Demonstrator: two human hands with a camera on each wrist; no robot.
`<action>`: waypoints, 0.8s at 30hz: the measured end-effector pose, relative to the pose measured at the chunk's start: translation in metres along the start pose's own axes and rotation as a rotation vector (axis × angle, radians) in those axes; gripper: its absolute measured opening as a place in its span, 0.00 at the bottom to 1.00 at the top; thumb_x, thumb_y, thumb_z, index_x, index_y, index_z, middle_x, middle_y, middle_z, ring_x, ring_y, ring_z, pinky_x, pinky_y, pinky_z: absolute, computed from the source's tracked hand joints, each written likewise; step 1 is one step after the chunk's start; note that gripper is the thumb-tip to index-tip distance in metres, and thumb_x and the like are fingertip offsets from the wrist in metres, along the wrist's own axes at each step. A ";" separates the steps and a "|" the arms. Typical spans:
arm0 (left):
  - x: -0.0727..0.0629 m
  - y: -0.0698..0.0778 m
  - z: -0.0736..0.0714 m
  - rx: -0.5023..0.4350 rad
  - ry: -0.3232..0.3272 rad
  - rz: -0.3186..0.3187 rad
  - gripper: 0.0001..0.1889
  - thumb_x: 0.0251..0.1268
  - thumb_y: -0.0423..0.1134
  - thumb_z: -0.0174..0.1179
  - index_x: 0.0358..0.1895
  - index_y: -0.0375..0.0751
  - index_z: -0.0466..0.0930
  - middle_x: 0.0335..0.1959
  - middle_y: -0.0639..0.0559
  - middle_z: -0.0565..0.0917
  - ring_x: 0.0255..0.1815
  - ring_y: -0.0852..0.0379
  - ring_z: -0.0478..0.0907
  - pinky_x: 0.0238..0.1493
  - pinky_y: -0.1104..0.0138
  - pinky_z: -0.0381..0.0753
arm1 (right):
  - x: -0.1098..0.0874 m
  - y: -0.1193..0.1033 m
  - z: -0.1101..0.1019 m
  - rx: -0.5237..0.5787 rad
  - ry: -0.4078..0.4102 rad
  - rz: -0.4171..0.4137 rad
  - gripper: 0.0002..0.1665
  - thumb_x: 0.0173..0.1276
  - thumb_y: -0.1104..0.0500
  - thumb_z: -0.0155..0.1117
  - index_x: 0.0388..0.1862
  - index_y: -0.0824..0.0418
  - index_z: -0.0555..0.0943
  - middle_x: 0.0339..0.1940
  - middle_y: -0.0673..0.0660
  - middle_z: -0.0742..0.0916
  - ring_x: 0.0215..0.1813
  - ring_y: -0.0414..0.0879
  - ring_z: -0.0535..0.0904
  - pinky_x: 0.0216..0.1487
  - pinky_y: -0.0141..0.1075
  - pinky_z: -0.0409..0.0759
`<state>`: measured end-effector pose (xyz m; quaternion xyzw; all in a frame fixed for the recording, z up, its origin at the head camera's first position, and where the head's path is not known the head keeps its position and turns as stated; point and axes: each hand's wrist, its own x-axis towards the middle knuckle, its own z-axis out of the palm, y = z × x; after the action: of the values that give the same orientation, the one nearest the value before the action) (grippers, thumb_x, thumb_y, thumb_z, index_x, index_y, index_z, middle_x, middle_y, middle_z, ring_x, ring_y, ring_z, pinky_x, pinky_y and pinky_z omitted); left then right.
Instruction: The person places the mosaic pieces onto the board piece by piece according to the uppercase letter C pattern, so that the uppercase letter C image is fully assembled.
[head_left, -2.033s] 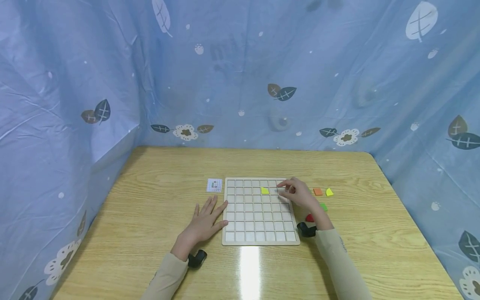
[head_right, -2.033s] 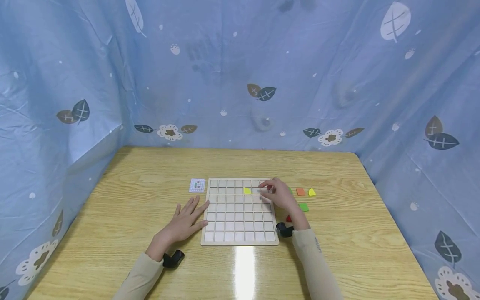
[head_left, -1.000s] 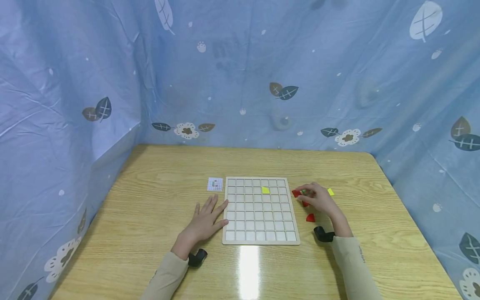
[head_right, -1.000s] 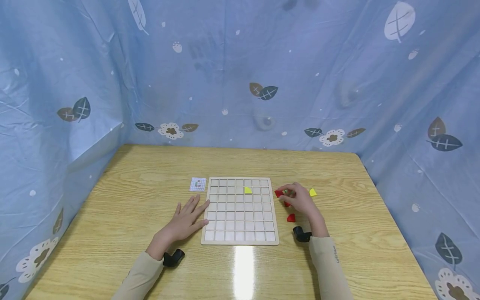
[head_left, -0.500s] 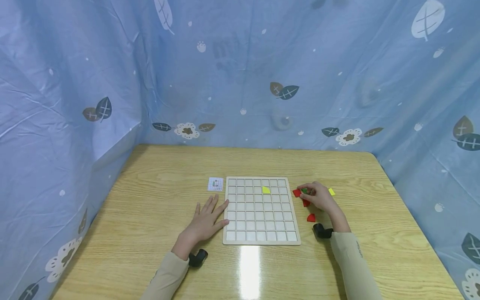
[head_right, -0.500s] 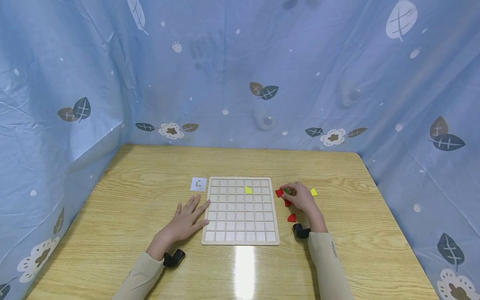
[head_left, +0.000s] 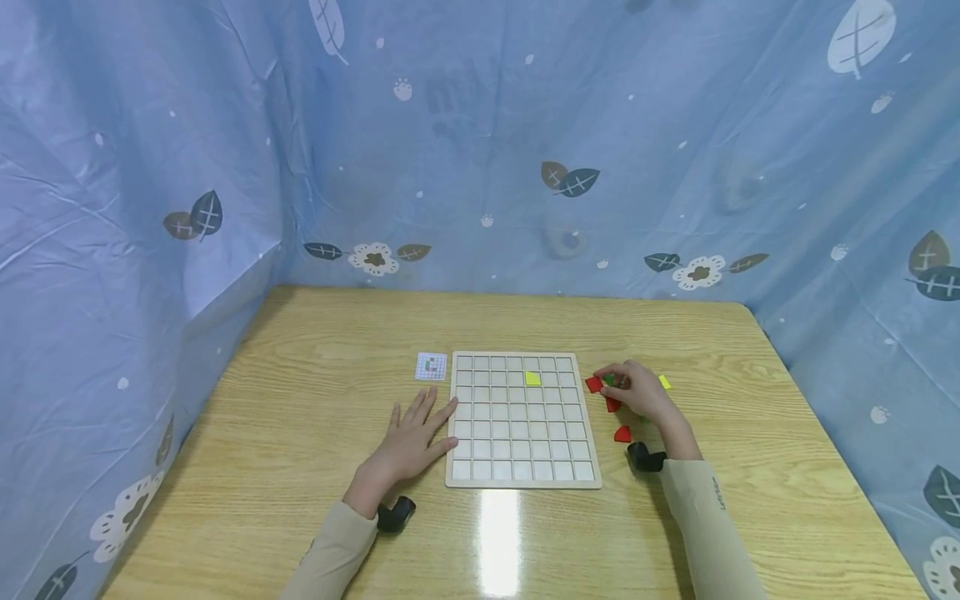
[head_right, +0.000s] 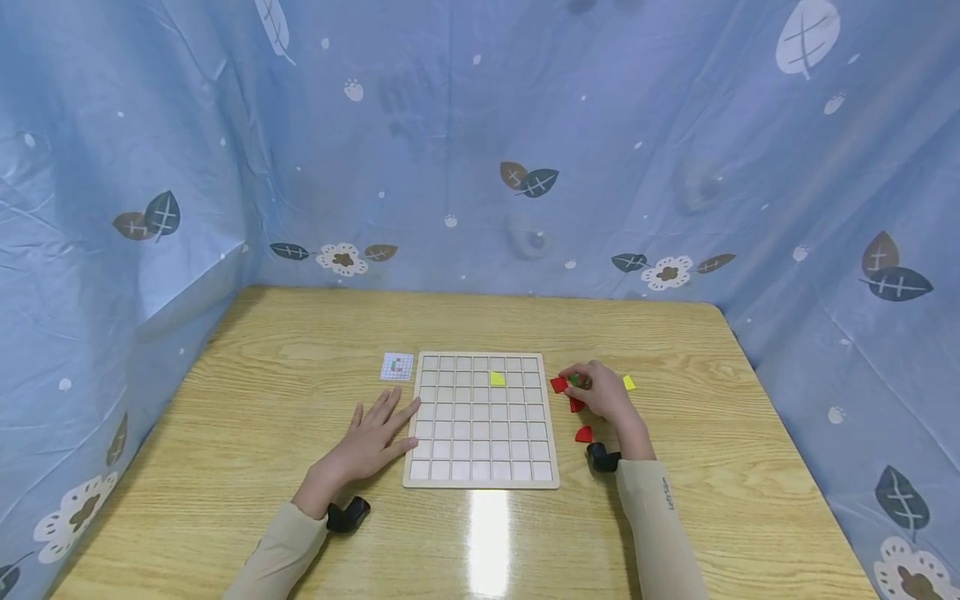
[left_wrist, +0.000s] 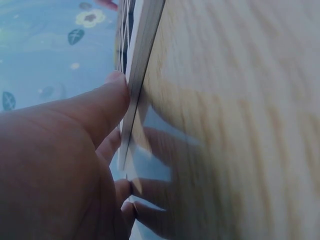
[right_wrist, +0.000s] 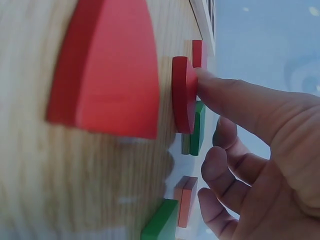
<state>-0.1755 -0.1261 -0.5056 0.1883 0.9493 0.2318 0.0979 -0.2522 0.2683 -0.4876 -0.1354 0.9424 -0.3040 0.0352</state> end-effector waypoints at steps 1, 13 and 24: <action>0.000 0.000 0.000 0.001 -0.001 0.000 0.32 0.69 0.57 0.46 0.73 0.53 0.51 0.75 0.41 0.43 0.75 0.43 0.36 0.67 0.38 0.33 | 0.000 0.000 0.000 -0.005 -0.001 -0.001 0.15 0.61 0.63 0.64 0.48 0.63 0.81 0.31 0.56 0.77 0.29 0.46 0.70 0.29 0.36 0.69; -0.001 0.000 -0.002 0.010 0.008 -0.001 0.32 0.68 0.56 0.46 0.73 0.53 0.53 0.75 0.41 0.44 0.75 0.42 0.38 0.68 0.38 0.34 | -0.001 0.001 -0.004 -0.023 -0.010 0.000 0.15 0.61 0.59 0.65 0.47 0.61 0.81 0.30 0.55 0.76 0.27 0.45 0.70 0.28 0.35 0.69; -0.002 -0.001 0.001 0.001 0.014 0.012 0.32 0.68 0.56 0.46 0.73 0.52 0.53 0.75 0.40 0.45 0.75 0.41 0.38 0.67 0.38 0.34 | 0.000 -0.008 -0.002 0.005 0.018 -0.035 0.14 0.61 0.58 0.66 0.46 0.61 0.81 0.29 0.55 0.74 0.25 0.45 0.64 0.25 0.34 0.63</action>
<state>-0.1741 -0.1273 -0.5068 0.1924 0.9490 0.2331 0.0895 -0.2503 0.2635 -0.4810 -0.1492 0.9394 -0.3080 0.0218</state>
